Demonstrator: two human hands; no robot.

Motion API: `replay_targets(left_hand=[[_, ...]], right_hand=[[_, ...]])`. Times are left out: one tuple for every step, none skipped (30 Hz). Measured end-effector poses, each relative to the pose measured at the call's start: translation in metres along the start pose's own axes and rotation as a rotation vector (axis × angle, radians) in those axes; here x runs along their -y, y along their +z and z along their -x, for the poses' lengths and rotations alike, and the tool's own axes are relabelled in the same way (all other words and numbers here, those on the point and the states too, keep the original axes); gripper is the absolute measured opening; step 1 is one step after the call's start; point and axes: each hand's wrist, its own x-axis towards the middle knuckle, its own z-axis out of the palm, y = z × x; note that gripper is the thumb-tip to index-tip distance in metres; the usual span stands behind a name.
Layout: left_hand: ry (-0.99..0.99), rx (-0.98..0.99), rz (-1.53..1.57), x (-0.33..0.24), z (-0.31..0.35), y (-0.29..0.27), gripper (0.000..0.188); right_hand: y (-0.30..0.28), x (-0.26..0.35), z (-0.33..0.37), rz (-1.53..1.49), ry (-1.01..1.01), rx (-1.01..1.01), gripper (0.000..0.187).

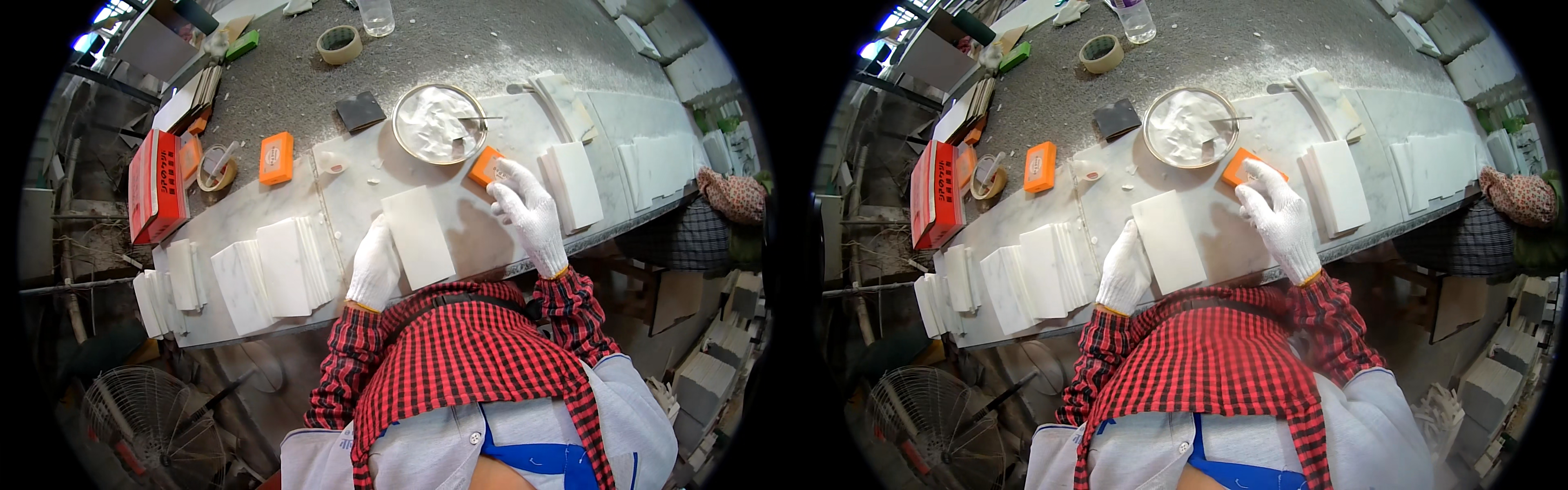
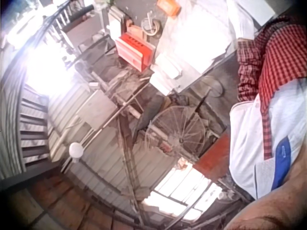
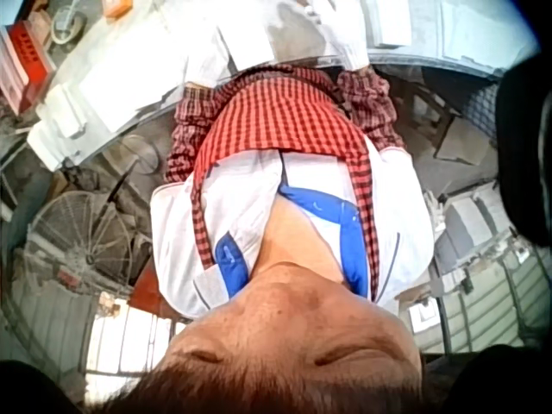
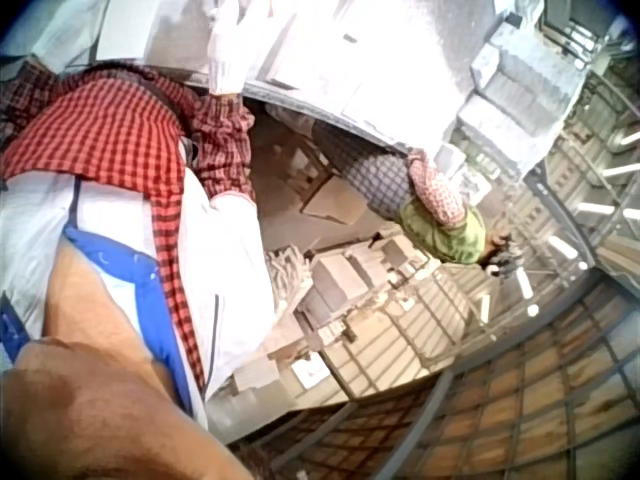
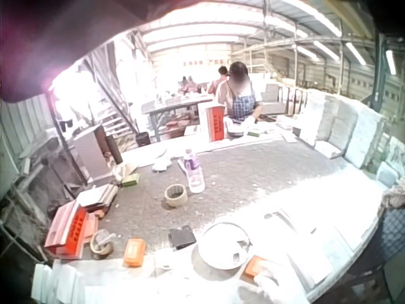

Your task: The person smooths the edges of white rectangular plaster tiles using a metal scraper and an orange sanding block. They repeatedly scrape and sand each tile, then place the finished pieces into a cardboard box.

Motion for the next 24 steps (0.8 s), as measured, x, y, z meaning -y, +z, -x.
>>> replay_targets(left_hand=[[0.015, 0.053, -0.01, -0.002, 0.002, -0.003, 0.046], [0.031, 0.109, -0.021, -0.005, 0.003, -0.003, 0.047], [0.047, 0.122, -0.081, -0.006, 0.005, -0.001, 0.048], [0.063, 0.133, -0.141, -0.007, 0.007, 0.002, 0.049], [0.078, 0.144, -0.2, -0.007, 0.009, 0.003, 0.05], [0.095, 0.148, -0.231, -0.006, 0.009, 0.002, 0.051], [0.112, 0.152, -0.262, -0.005, 0.008, 0.0, 0.053], [0.127, 0.154, -0.294, -0.005, 0.009, 0.001, 0.054], [0.123, 0.147, -0.291, -0.007, 0.011, 0.002, 0.054], [0.119, 0.141, -0.288, -0.009, 0.015, 0.004, 0.053], [0.114, 0.137, -0.286, -0.011, 0.018, 0.007, 0.053], [0.119, 0.134, -0.292, -0.011, 0.018, 0.006, 0.053], [0.123, 0.131, -0.298, -0.011, 0.018, 0.006, 0.054], [0.127, 0.128, -0.305, -0.01, 0.018, 0.005, 0.054], [0.128, 0.125, -0.298, -0.01, 0.019, 0.005, 0.054], [0.129, 0.123, -0.292, -0.01, 0.019, 0.005, 0.054], [0.132, 0.12, -0.285, -0.01, 0.02, 0.005, 0.055], [0.135, 0.123, -0.257, -0.009, 0.021, 0.004, 0.055], [0.137, 0.125, -0.229, -0.008, 0.022, 0.002, 0.055], [0.137, 0.132, -0.201, -0.007, 0.023, 0.001, 0.056], [0.138, 0.133, -0.2, -0.006, 0.022, 0.001, 0.056], [0.138, 0.135, -0.199, -0.006, 0.021, 0.001, 0.057], [0.139, 0.132, -0.199, -0.005, 0.021, 0.0, 0.058], [0.143, 0.128, -0.223, -0.005, 0.02, -0.002, 0.058]], right_hand=[[0.0, 0.003, -0.004, 0.044, -0.044, -0.026, 0.047], [0.0, 0.007, -0.009, 0.087, -0.091, -0.053, 0.048], [0.0, 0.01, -0.012, 0.129, -0.125, -0.076, 0.053], [-0.001, 0.01, -0.017, 0.167, -0.175, -0.081, 0.055], [-0.001, 0.006, -0.021, 0.206, -0.226, -0.086, 0.057], [-0.002, 0.005, -0.025, 0.244, -0.276, -0.091, 0.059], [-0.002, 0.005, -0.028, 0.292, -0.297, -0.075, 0.061], [-0.002, 0.007, -0.031, 0.338, -0.315, -0.059, 0.063], [-0.002, 0.009, -0.034, 0.385, -0.333, -0.044, 0.065], [0.0, 0.011, -0.036, 0.42, -0.355, -0.043, 0.065], [0.003, 0.016, -0.038, 0.456, -0.378, -0.043, 0.065], [0.006, 0.02, -0.039, 0.491, -0.401, -0.043, 0.065], [0.008, 0.024, -0.042, 0.515, -0.413, -0.033, 0.062], [0.009, 0.026, -0.045, 0.538, -0.424, -0.023, 0.06], [0.011, 0.029, -0.047, 0.561, -0.435, -0.013, 0.058], [0.013, 0.032, -0.048, 0.555, -0.403, -0.009, 0.055], [0.015, 0.035, -0.05, 0.549, -0.373, -0.004, 0.052], [0.017, 0.038, -0.052, 0.543, -0.344, 0.002, 0.049], [0.019, 0.037, -0.055, 0.555, -0.367, -0.014, 0.046], [0.02, 0.034, -0.058, 0.568, -0.39, -0.035, 0.043], [0.02, 0.031, -0.062, 0.581, -0.412, -0.055, 0.041], [0.02, 0.028, -0.068, 0.601, -0.463, -0.07, 0.038], [0.022, 0.025, -0.074, 0.62, -0.513, -0.08, 0.035], [0.022, 0.024, -0.077, 0.638, -0.564, -0.091, 0.032]])
